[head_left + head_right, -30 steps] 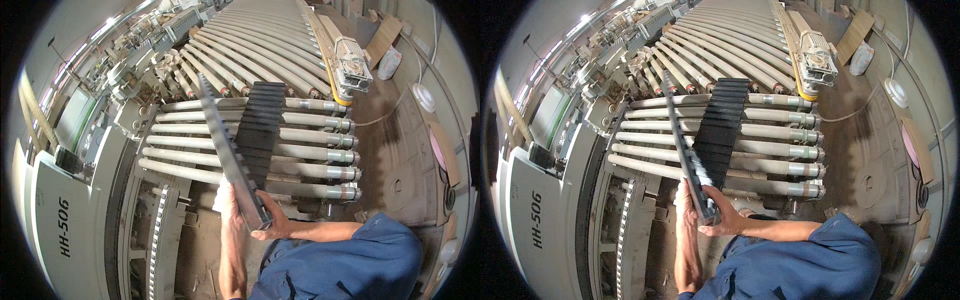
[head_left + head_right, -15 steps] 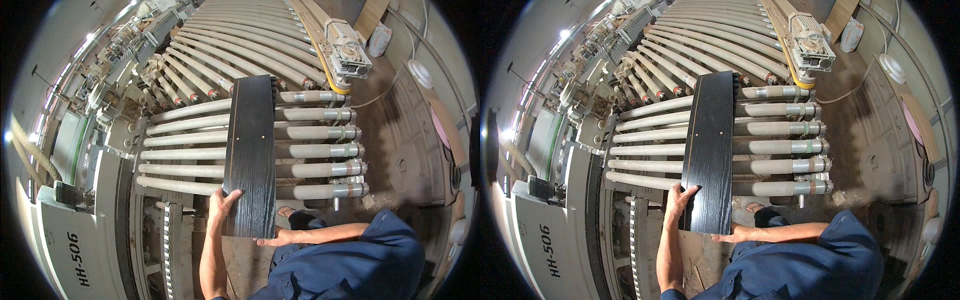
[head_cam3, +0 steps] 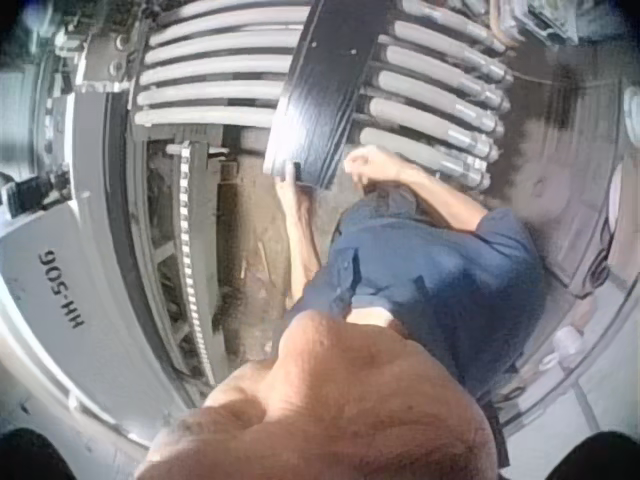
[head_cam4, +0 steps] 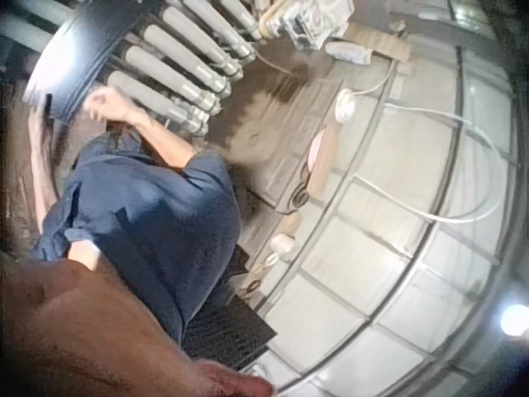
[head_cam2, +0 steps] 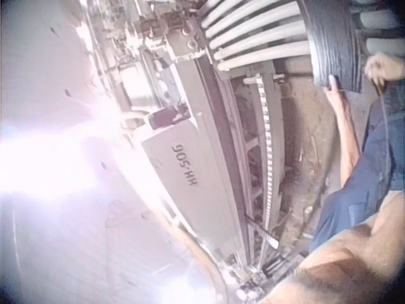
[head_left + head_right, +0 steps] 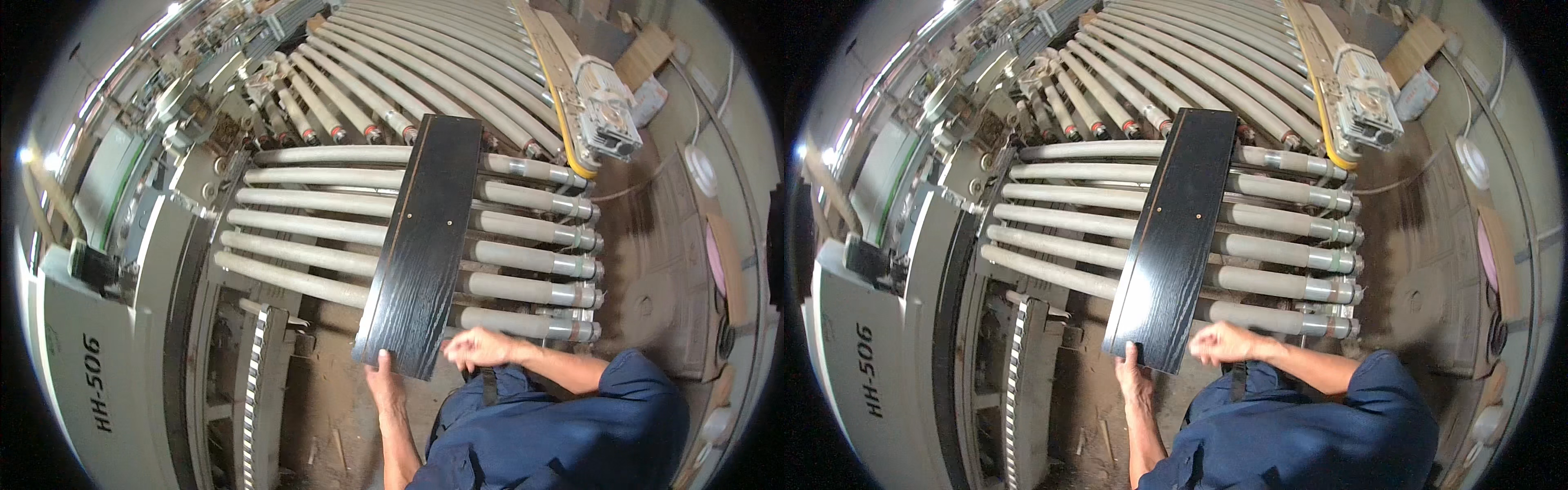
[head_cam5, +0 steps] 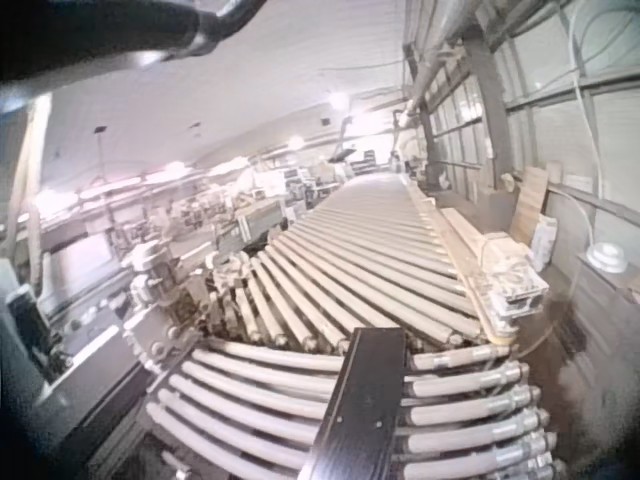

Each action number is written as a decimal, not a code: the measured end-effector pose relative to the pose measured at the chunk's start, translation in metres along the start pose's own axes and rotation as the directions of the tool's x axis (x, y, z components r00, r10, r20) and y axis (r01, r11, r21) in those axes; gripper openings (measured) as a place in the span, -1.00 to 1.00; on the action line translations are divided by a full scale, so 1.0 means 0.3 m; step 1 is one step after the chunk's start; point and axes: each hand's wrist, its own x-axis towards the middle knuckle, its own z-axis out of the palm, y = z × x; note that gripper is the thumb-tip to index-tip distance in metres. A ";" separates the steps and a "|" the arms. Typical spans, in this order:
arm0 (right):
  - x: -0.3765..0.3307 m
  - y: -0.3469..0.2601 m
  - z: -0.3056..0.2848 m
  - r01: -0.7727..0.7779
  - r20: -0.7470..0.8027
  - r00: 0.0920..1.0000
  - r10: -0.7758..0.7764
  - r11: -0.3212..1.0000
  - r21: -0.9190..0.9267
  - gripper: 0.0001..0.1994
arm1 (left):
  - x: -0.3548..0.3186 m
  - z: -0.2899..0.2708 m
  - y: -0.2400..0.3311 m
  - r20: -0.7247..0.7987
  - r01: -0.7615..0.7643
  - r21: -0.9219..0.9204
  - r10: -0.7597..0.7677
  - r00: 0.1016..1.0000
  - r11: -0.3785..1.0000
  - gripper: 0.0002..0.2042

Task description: The person repeatedly picks up black rectangular panels from a roller conveyor and stacks them onto a growing pile on the floor. The person handles the panels one at a time, placing them carefully to maintain alignment.

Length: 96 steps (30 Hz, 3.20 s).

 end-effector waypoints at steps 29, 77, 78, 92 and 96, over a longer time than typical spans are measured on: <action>0.207 -0.391 -0.945 0.033 -0.593 0.752 -0.287 0.916 -0.401 -0.45 | -0.128 -0.496 0.257 -0.040 -0.284 0.176 0.296 0.954 0.942 -0.38; 1.041 -0.413 -0.087 0.130 0.614 0.777 0.141 0.918 -0.375 -0.51 | -1.535 -0.334 -0.460 -0.983 -0.482 0.008 0.094 0.155 0.876 -0.58; 1.066 -0.347 0.132 0.106 0.620 0.772 0.139 0.934 -0.341 -0.54 | -1.609 -0.234 -0.572 -0.994 -0.530 0.083 0.108 0.015 0.844 -0.55; 0.180 0.065 1.165 0.375 0.926 0.039 0.375 0.854 -0.361 -0.65 | -1.983 0.778 -1.145 -0.751 -0.712 0.073 -0.432 -0.500 0.698 -0.67; -0.112 0.182 1.170 0.293 0.907 -0.058 0.418 0.875 -0.384 -0.71 | -2.097 0.944 -1.349 -0.680 -0.713 0.098 -0.476 -0.557 0.695 -0.57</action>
